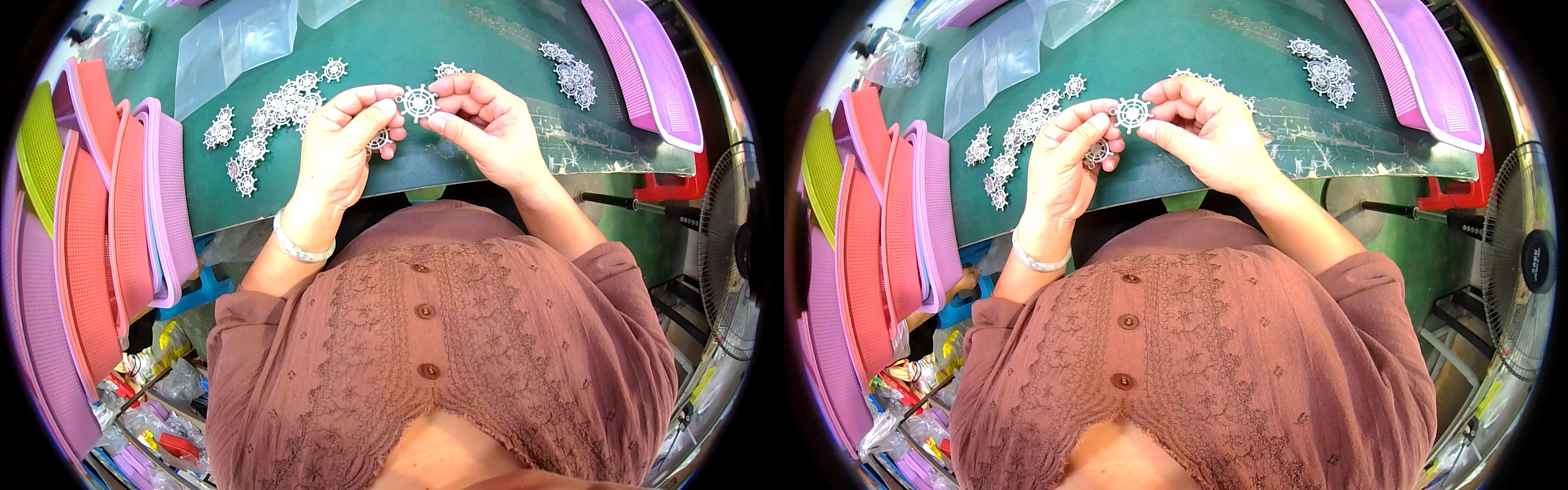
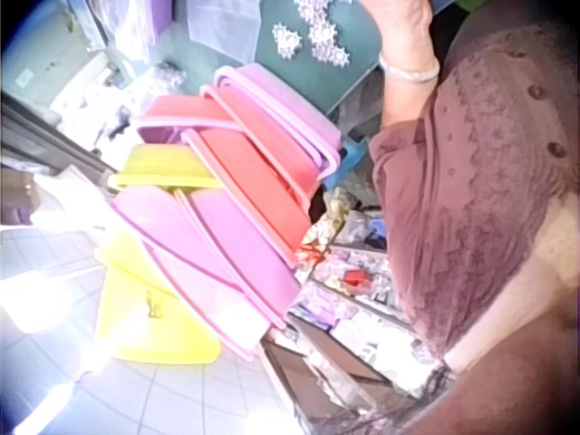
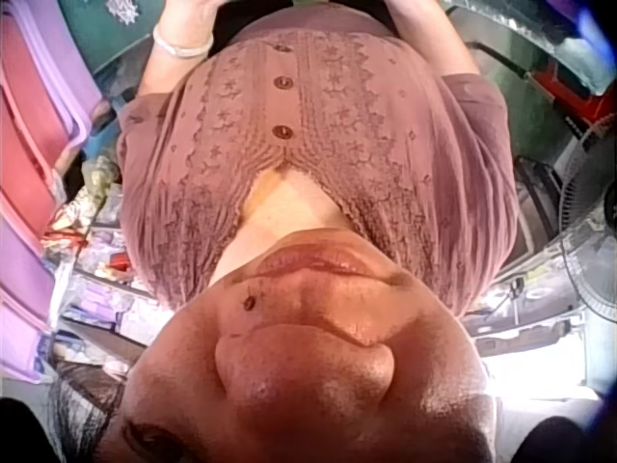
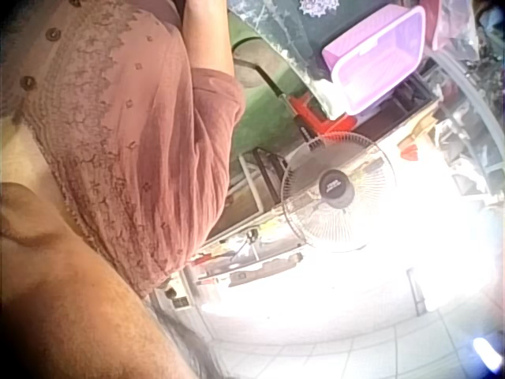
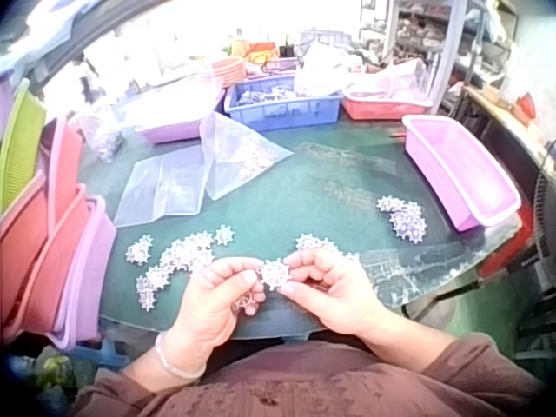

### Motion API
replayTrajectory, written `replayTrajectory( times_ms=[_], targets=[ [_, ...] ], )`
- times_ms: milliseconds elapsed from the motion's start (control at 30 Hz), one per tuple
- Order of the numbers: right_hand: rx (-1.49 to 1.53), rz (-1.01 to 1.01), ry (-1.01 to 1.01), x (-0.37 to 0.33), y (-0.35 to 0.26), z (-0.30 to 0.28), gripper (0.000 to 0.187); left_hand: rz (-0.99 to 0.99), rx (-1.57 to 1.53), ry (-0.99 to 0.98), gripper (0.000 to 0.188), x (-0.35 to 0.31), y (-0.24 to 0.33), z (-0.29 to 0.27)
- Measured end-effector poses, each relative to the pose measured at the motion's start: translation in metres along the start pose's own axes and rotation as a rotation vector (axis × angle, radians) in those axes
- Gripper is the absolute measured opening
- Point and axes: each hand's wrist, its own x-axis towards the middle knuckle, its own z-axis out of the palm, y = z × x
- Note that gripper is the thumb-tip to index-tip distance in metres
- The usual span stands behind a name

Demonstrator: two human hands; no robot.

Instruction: The person assembles small silver ship-wheel-shaped decorative parts by hand at a green workbench. They pick up individual pieces, interlock them, and place the assembled units on the table. The person also handles a clear plastic bag and organizes the parts into small piles.

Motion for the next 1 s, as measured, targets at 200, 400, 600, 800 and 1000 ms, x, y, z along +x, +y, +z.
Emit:
replayTrajectory(
  times_ms=[200,400,600,800,1000],
  targets=[
    [-0.036,-0.013,-0.013,0.0000,-0.0001,-0.0013,0.028,0.009,0.003,-0.008,0.015,-0.0004,0.0003,0.0007],
    [-0.001,-0.038,0.001,0.0009,0.0009,0.0009,0.026,0.037,0.018,-0.023,0.013,0.0010,-0.0016,0.0000],
    [0.004,-0.038,-0.008,0.0005,0.0009,0.0007,0.025,0.088,0.072,-0.005,0.012,0.0002,-0.0021,0.0015],
    [0.016,-0.042,-0.004,0.0009,-0.0016,0.0002,0.019,0.109,0.106,-0.001,0.011,0.0003,-0.0015,0.0023],
    [-0.005,-0.047,0.004,0.0022,-0.0028,-0.0006,0.016,0.098,0.103,-0.003,0.011,-0.0002,-0.0004,0.0021]
  ],
)
